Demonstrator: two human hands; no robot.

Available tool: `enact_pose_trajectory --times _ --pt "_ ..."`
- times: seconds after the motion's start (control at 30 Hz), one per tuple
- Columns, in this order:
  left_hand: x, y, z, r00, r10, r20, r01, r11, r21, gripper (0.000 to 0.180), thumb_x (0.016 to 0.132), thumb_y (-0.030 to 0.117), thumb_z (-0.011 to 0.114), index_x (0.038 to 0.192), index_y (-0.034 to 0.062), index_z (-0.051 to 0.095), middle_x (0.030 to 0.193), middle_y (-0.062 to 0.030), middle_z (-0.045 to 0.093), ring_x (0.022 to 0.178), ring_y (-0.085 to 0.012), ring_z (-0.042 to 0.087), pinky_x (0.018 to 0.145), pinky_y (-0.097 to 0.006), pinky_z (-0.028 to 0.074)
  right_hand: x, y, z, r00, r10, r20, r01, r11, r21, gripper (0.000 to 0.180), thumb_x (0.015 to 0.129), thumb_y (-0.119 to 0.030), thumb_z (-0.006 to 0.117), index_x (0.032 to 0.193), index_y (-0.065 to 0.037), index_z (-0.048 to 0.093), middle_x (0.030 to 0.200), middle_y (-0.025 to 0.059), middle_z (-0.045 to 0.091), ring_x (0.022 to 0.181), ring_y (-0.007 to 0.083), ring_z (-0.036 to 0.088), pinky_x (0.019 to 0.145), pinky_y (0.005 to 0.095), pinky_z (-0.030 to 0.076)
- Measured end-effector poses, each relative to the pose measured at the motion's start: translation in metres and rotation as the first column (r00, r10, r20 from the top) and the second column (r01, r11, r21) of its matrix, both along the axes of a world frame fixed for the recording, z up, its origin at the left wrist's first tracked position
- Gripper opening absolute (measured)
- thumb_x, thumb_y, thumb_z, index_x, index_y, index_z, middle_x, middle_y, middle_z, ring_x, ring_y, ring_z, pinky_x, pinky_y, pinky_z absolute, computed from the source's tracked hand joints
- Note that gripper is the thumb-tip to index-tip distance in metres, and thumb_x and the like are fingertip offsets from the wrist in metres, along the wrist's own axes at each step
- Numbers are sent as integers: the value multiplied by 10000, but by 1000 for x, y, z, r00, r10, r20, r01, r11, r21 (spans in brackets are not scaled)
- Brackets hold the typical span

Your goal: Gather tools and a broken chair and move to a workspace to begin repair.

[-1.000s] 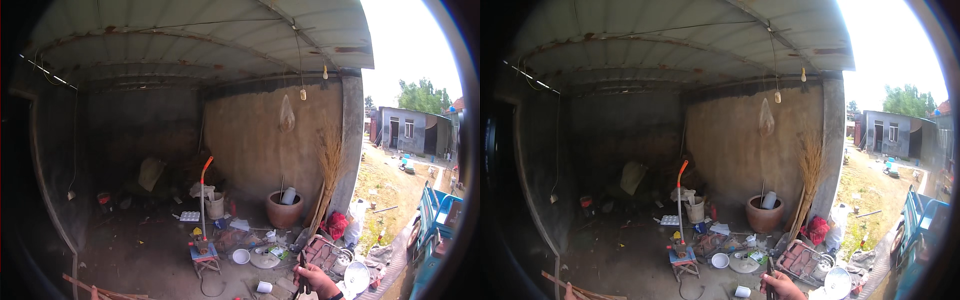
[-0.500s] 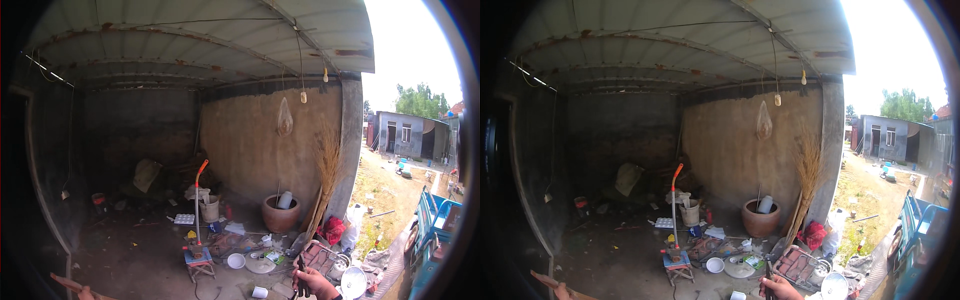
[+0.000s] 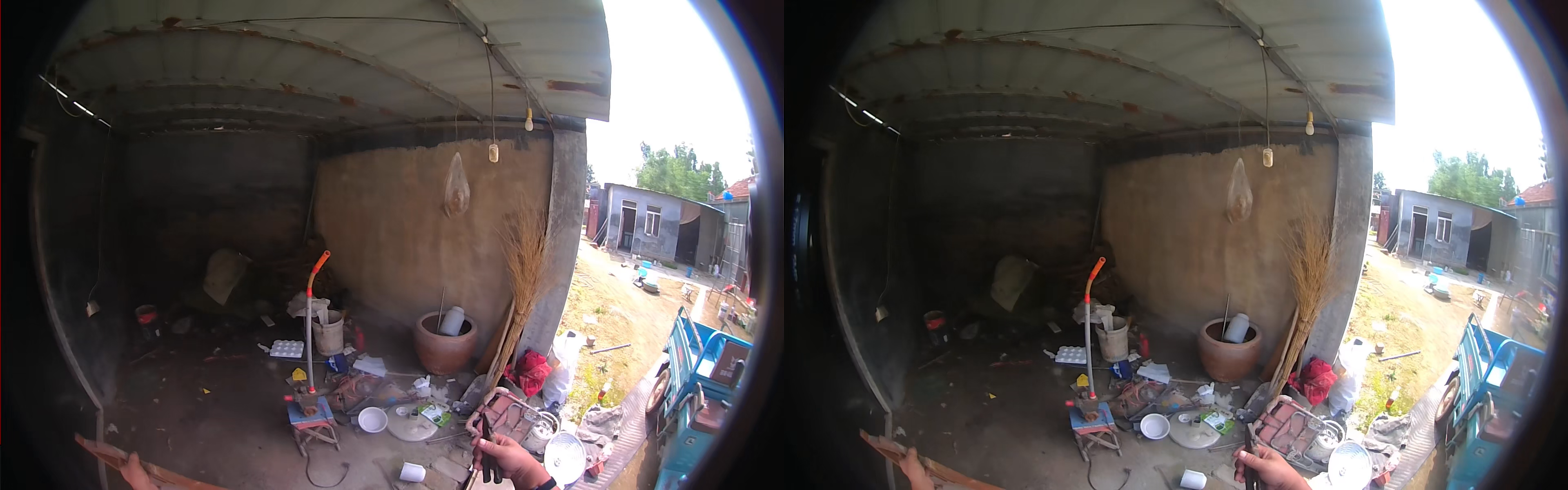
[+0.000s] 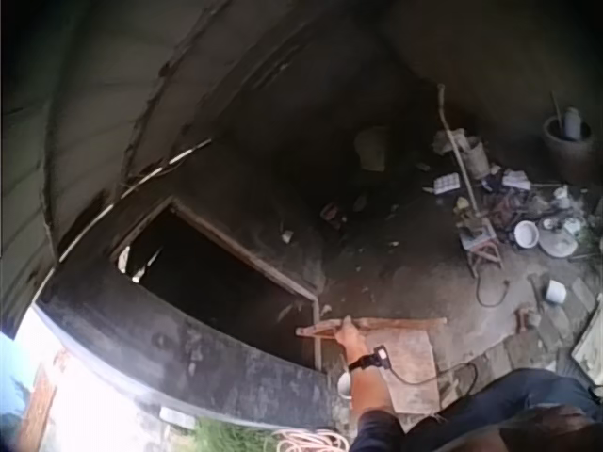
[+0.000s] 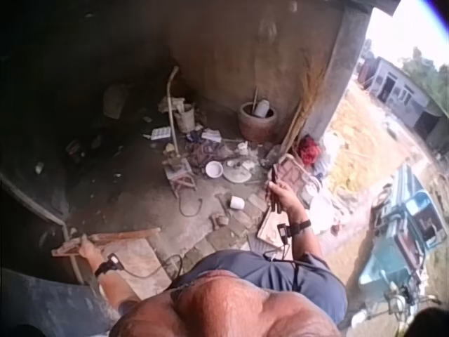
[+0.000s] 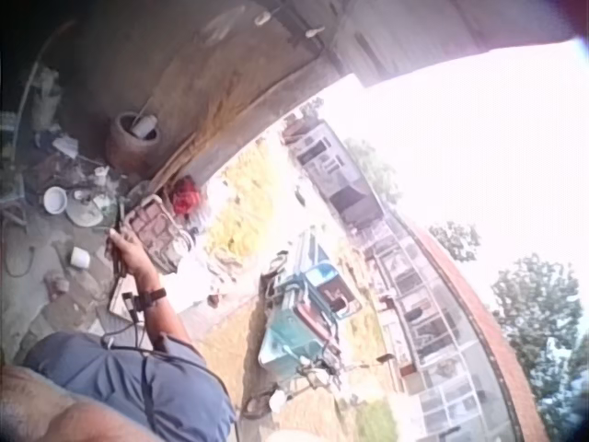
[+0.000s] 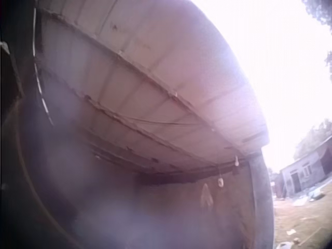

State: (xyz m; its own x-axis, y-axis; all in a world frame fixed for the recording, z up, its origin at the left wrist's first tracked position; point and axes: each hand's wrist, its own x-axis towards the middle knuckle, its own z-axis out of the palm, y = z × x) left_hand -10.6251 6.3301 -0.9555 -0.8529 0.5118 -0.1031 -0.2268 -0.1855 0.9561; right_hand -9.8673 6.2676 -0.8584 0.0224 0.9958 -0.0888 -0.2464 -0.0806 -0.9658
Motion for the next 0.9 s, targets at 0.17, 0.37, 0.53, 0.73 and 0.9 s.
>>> enact_pose_trajectory --times 0.17,0.37,0.53,0.73,0.9 --pt "-47 38 -59 1000 17 -21 -17 999 31 499 902 241 625 1313 19 449 1163 -99 560 988 -253 580 768 -377 493 11 -6 -13 999 -32 -42 31 999 -14 194 971 -203 566 1038 -26 607 774 100 631 720 249 645 660 342 524" --pt "-68 55 -88 998 61 -35 -58 995 78 603 910 279 626 1409 41 385 1311 -88 533 1145 -256 563 884 -384 474 14 -4 -23 997 -21 -81 20 1000 -15 205 969 -202 568 1050 -16 606 783 105 633 728 251 647 670 348 529" --pt "-44 68 -60 998 67 18 -67 998 3 627 908 236 616 1434 37 340 1320 -105 521 1162 -268 549 922 -392 445 10 1 -27 998 -23 -55 22 1000 -17 216 969 -208 568 1057 -14 603 793 109 634 733 251 646 672 350 528" --pt "-69 89 -94 995 11 -98 11 976 217 589 912 189 619 1424 56 361 1330 -107 515 1168 -259 536 939 -387 442 7 3 -18 998 1 57 2 998 -64 230 969 -214 567 1063 -5 592 794 110 631 726 248 641 669 349 522" --pt "-39 107 -73 993 109 -35 -102 983 152 613 889 127 654 1410 -16 365 1346 -148 494 1164 -271 524 975 -372 426 -16 -6 -1 978 -146 146 153 988 -36 224 910 -266 666 834 -65 602 666 25 613 530 120 541 481 236 411"
